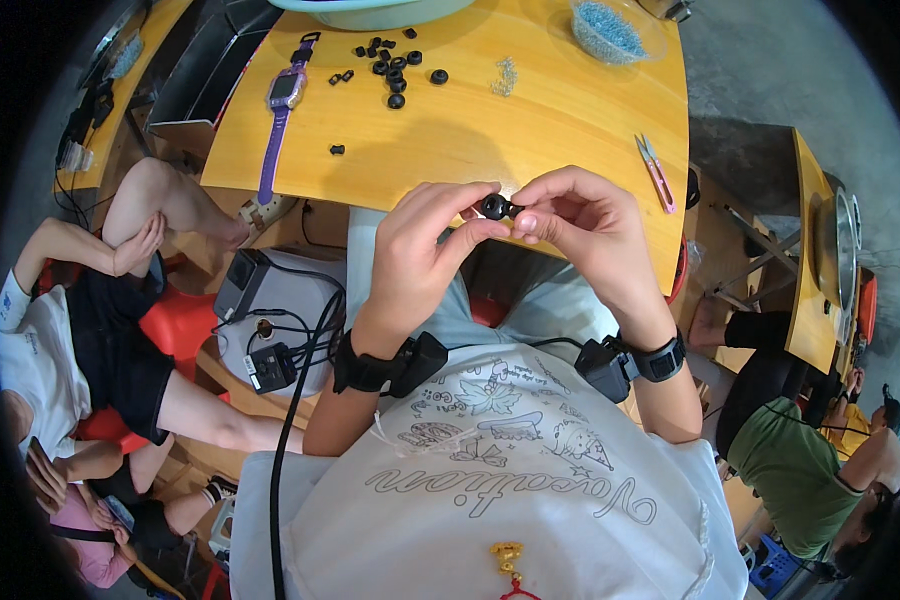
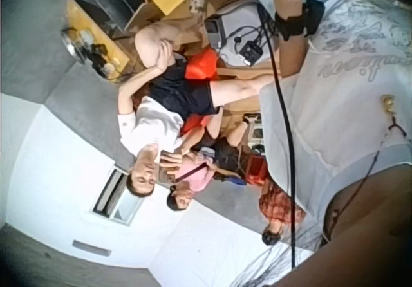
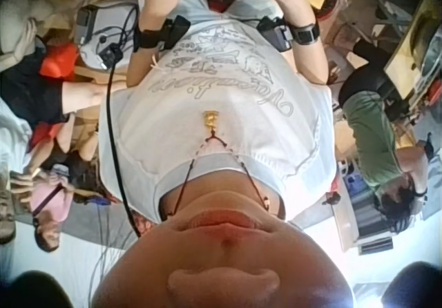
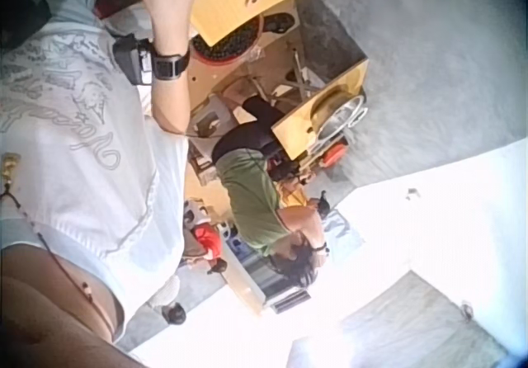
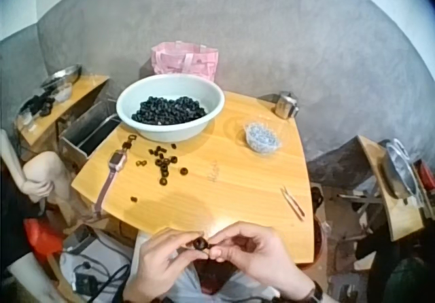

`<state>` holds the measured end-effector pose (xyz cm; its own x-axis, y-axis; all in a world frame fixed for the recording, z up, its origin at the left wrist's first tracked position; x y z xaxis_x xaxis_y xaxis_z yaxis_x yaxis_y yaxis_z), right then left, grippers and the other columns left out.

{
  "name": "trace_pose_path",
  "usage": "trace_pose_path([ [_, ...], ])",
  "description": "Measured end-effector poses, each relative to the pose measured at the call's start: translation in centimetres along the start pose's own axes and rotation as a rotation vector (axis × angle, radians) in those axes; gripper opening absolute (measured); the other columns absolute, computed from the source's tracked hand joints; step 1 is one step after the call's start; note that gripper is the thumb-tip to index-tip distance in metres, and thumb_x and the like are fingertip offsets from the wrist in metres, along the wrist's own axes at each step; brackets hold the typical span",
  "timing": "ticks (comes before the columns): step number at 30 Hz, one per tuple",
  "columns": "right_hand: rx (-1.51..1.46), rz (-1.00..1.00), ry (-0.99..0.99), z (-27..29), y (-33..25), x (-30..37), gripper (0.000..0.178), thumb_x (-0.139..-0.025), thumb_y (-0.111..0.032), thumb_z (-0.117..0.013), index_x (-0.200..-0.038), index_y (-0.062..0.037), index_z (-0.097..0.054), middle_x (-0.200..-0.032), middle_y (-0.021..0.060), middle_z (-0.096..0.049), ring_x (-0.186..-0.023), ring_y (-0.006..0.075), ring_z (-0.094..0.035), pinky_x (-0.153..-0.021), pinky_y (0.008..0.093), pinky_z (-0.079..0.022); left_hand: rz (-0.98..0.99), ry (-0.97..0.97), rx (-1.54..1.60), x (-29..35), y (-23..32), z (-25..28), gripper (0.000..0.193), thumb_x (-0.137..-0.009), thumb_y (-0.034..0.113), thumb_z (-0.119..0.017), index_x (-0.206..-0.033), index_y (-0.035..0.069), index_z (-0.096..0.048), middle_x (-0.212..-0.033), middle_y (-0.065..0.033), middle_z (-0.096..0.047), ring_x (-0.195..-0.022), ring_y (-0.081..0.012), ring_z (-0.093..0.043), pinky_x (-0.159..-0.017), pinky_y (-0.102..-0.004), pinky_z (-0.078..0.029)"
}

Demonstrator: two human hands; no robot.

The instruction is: Assembling small black plastic components by hand at a table.

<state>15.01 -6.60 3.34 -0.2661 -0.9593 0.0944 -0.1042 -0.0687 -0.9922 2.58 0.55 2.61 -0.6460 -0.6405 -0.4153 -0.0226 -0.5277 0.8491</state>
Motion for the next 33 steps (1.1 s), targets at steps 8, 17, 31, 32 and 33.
trace_pose_path([
  [8,-0.301,-0.098,0.042,0.3,4.0,0.3,0.014,-0.076,0.003,-0.061,-0.087,0.0019,-0.054,-0.085,0.0087,-0.060,-0.078,0.0120,-0.058,-0.071,0.0229,-0.047,-0.015,-0.025,0.003,0.2,-0.5,-0.9,0.032,-0.073,0.004,-0.064,-0.104,-0.001,-0.057,-0.085,-0.0116,-0.059,-0.074,-0.0187,-0.056,-0.068,-0.0265,-0.044],
  [17,-0.385,-0.142,0.112,1.0,5.5,0.7,0.009,-0.073,0.004,-0.062,-0.080,0.0012,-0.056,-0.082,0.0083,-0.060,-0.077,0.0129,-0.058,-0.071,0.0240,-0.046,0.037,-0.137,0.052,0.4,-1.0,-2.1,0.048,-0.067,0.013,-0.070,-0.111,0.002,-0.053,-0.087,-0.0109,-0.056,-0.077,-0.0222,-0.056,-0.068,-0.0303,-0.044],
  [31,-0.290,-0.208,0.180,1.2,5.9,1.1,0.009,-0.078,-0.002,-0.058,-0.086,0.0034,-0.060,-0.085,0.0092,-0.062,-0.078,0.0127,-0.058,-0.071,0.0220,-0.045,-0.082,-0.097,-0.243,0.5,-1.0,-2.2,0.039,-0.070,0.007,-0.065,-0.107,0.001,-0.055,-0.089,-0.0129,-0.056,-0.081,-0.0268,-0.055,-0.071,-0.0321,-0.045],
  [32,-0.296,-0.192,0.171,1.1,5.7,1.1,0.012,-0.080,-0.003,-0.057,-0.089,0.0032,-0.059,-0.086,0.0089,-0.061,-0.078,0.0122,-0.057,-0.070,0.0219,-0.045,-0.084,-0.097,-0.244,0.5,-0.9,-2.1,0.039,-0.070,0.007,-0.065,-0.107,0.001,-0.055,-0.089,-0.0129,-0.056,-0.081,-0.0268,-0.055,-0.071,-0.0321,-0.045],
  [33,-0.302,-0.176,0.162,1.0,5.6,1.1,0.014,-0.081,-0.004,-0.056,-0.093,0.0031,-0.058,-0.086,0.0085,-0.061,-0.077,0.0118,-0.057,-0.070,0.0218,-0.045,-0.093,-0.106,-0.252,0.4,-0.7,-2.1,0.038,-0.071,0.007,-0.064,-0.107,0.000,-0.055,-0.090,-0.0131,-0.055,-0.082,-0.0270,-0.055,-0.072,-0.0323,-0.044],
])
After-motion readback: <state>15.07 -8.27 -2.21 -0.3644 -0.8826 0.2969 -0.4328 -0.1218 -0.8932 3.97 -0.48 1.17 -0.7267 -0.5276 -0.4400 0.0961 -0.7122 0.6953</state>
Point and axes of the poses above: each hand's wrist, its own x-axis away from the middle knuckle, its own z-axis out of the back of the hand, y = z × x, the point moved 6 cm from there along -x, towards the middle knuckle
